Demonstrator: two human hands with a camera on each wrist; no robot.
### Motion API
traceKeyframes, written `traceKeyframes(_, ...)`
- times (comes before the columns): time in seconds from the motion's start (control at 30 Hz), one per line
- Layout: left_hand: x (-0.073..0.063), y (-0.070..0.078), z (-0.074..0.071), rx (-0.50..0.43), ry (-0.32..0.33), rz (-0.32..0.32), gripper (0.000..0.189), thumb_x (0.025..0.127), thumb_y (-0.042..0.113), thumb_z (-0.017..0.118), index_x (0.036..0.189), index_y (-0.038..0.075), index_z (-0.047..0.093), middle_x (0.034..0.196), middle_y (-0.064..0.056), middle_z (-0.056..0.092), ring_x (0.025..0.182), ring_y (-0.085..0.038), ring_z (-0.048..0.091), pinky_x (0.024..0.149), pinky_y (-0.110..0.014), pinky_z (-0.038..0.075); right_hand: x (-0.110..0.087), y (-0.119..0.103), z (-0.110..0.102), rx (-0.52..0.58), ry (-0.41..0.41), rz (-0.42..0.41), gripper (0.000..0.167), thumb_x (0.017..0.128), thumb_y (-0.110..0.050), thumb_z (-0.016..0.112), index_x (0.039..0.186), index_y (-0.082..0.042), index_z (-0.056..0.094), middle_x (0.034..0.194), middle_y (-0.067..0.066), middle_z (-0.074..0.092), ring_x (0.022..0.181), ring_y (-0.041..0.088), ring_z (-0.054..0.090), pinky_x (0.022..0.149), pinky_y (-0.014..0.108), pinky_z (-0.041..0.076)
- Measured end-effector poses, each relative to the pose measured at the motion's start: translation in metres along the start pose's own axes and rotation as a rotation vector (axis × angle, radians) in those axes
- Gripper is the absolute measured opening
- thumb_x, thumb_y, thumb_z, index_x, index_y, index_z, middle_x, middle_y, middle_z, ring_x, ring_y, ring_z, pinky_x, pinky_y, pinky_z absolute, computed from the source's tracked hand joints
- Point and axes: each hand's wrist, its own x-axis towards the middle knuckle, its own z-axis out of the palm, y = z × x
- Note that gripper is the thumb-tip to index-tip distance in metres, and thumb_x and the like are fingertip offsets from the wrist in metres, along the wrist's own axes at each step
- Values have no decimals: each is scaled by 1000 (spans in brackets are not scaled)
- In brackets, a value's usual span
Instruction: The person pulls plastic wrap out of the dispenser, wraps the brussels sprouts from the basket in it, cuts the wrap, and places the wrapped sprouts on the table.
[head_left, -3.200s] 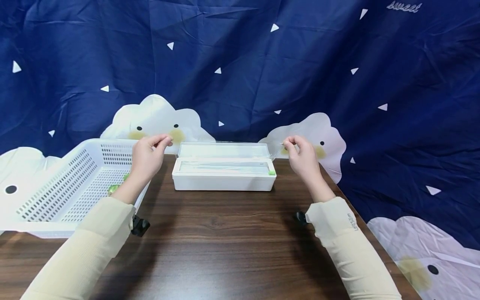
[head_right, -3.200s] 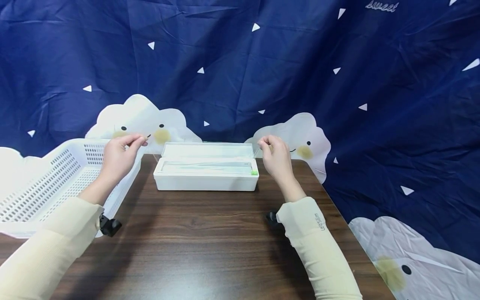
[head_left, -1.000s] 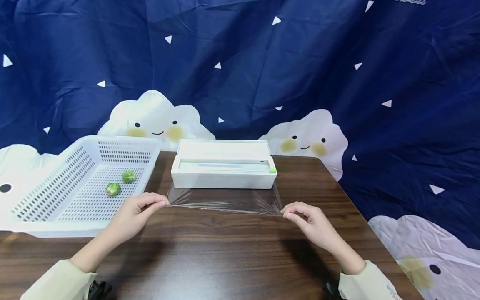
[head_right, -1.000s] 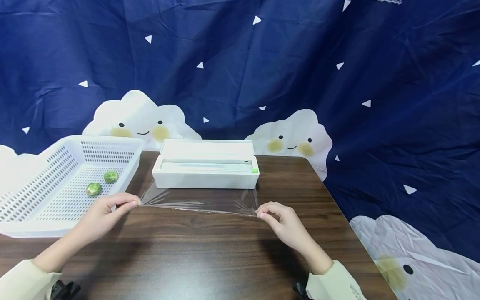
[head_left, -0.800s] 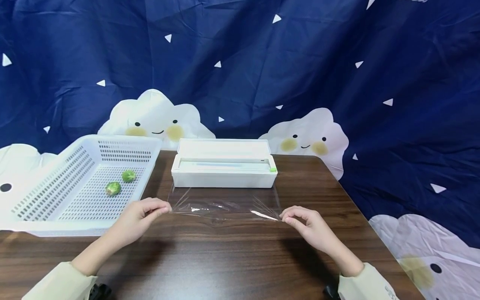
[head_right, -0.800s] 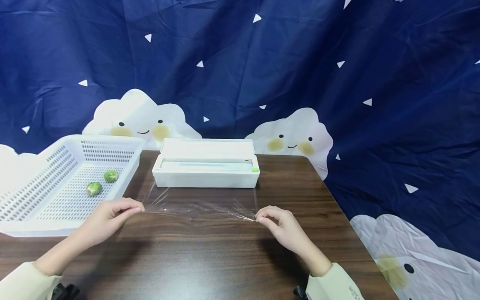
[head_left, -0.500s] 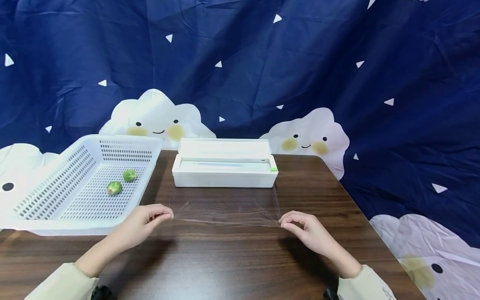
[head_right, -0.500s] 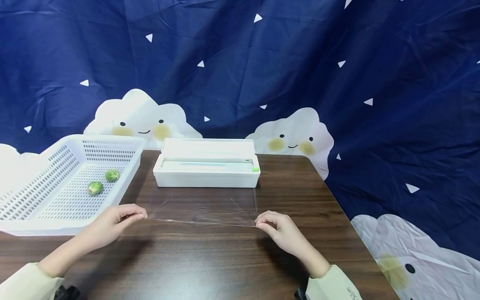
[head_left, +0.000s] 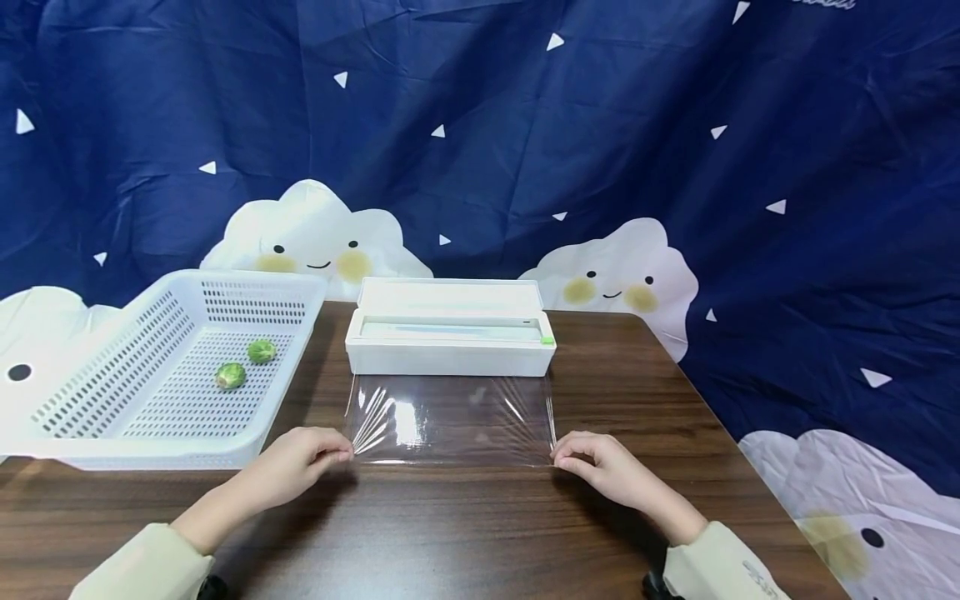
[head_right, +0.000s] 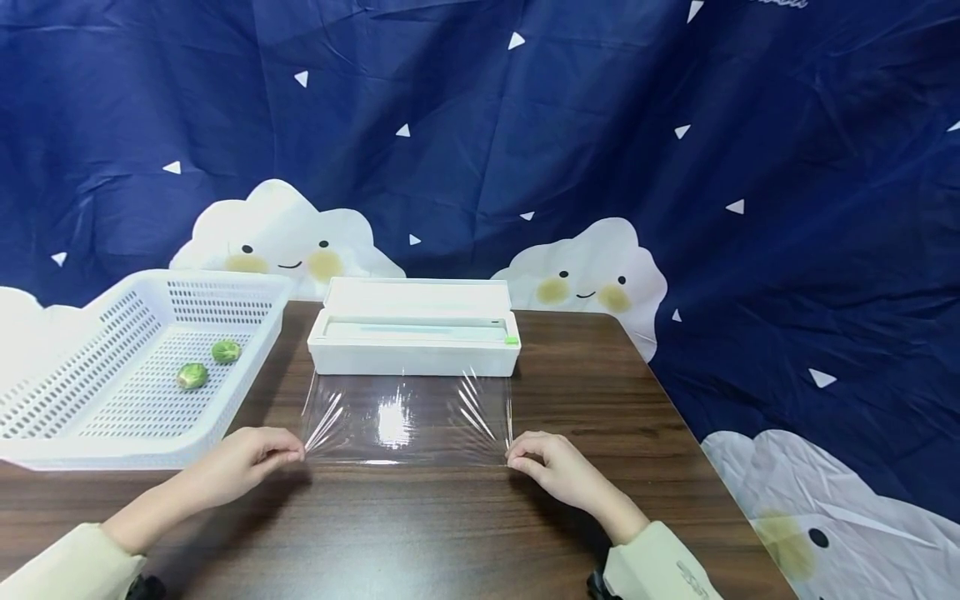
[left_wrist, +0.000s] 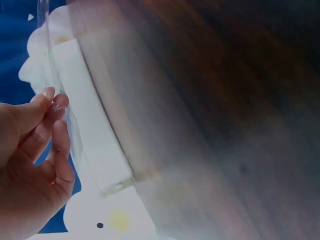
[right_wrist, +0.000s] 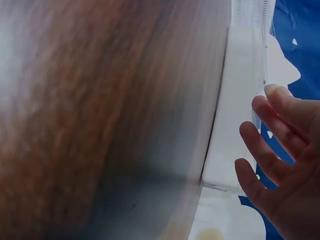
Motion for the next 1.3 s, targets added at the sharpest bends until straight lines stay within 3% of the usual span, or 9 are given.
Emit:
traceKeyframes(0.2,1,-5,8,78,-18,57,6,82,8,67,81,14,67,78,13,62,75,-5,58,66,-31,48,3,5,2,-68,-49,-2,6,85,-4,64,81,-8,66,89,1,65,87,14,59,76,28,46)
traceKeyframes(0.37,2,-7,12,98,-13,108,10,80,5,68,77,14,65,75,12,61,71,-3,57,64,-30,49,5,9,3,-67,-91,16,7,85,-4,63,81,-9,66,89,1,64,86,11,58,76,29,47)
traceKeyframes(0.53,4,-10,16,106,-39,106,12,81,5,67,75,15,65,74,13,61,71,-3,57,64,-28,49,8,13,4,-58,-153,28,9,86,-7,62,78,-10,64,85,0,62,83,8,56,73,29,46)
traceKeyframes(0.8,6,-11,18,110,-70,104,12,80,5,67,75,16,65,75,14,61,71,-3,58,64,-28,49,11,16,5,-120,-173,-22,10,83,-4,65,77,-11,65,79,-9,59,74,3,54,67,26,46)
traceKeyframes(1.3,9,-7,19,152,-74,129,14,78,5,69,71,16,63,70,13,60,66,-2,56,59,-28,47,20,11,2,-234,-256,48,9,83,-6,66,77,-13,67,77,-12,62,73,1,55,67,25,47)
